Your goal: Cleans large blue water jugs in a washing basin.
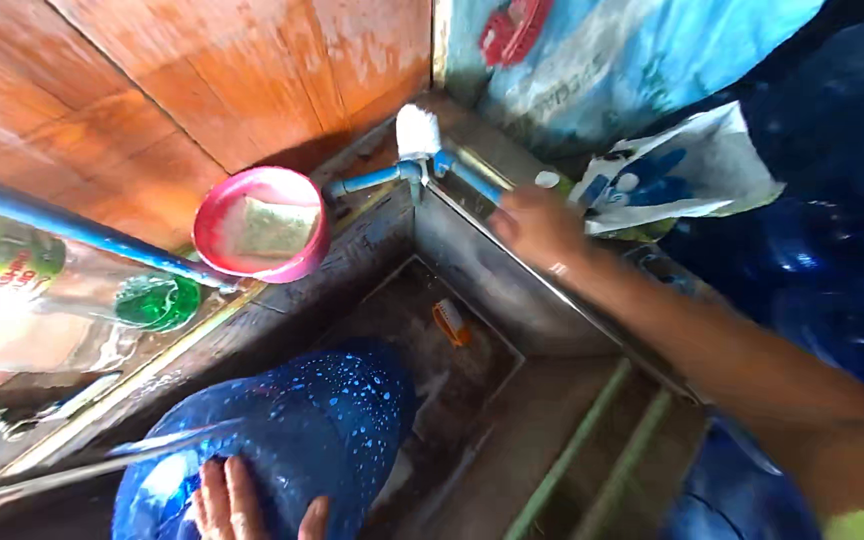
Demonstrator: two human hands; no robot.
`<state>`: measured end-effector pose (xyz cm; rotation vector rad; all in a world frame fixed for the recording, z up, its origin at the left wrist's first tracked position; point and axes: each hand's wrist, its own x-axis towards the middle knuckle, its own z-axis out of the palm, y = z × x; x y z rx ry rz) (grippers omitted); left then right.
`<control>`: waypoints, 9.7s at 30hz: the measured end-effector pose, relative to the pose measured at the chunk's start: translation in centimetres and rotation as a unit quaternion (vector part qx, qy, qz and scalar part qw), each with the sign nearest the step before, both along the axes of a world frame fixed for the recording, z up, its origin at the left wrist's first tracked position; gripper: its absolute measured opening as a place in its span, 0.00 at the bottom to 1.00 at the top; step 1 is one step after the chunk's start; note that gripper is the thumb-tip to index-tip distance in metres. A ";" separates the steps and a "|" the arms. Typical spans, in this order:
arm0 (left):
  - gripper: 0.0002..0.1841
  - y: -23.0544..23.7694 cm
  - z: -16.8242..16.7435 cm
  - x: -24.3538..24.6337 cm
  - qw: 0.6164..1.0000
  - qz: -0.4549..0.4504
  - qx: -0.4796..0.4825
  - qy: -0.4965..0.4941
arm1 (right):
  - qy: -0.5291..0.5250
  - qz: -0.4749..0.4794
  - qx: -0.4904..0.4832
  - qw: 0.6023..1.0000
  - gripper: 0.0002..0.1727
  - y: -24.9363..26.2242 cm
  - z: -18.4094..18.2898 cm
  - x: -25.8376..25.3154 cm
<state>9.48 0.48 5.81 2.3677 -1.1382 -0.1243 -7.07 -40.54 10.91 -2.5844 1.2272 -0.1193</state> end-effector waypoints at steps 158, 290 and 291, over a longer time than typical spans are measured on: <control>0.35 -3.5 1.0 -5.5 0.985 0.166 0.031 -0.040 | 0.006 0.235 0.155 0.959 0.42 15.2 3.8 16.0; 0.35 17.1 -7.4 6.4 0.759 0.455 -0.083 0.459 | -0.121 0.102 0.473 0.867 0.31 22.0 -25.4 16.5; 0.35 17.6 -7.6 6.5 0.752 0.456 -0.073 0.470 | -0.119 0.040 0.522 0.844 0.32 21.5 -26.4 15.3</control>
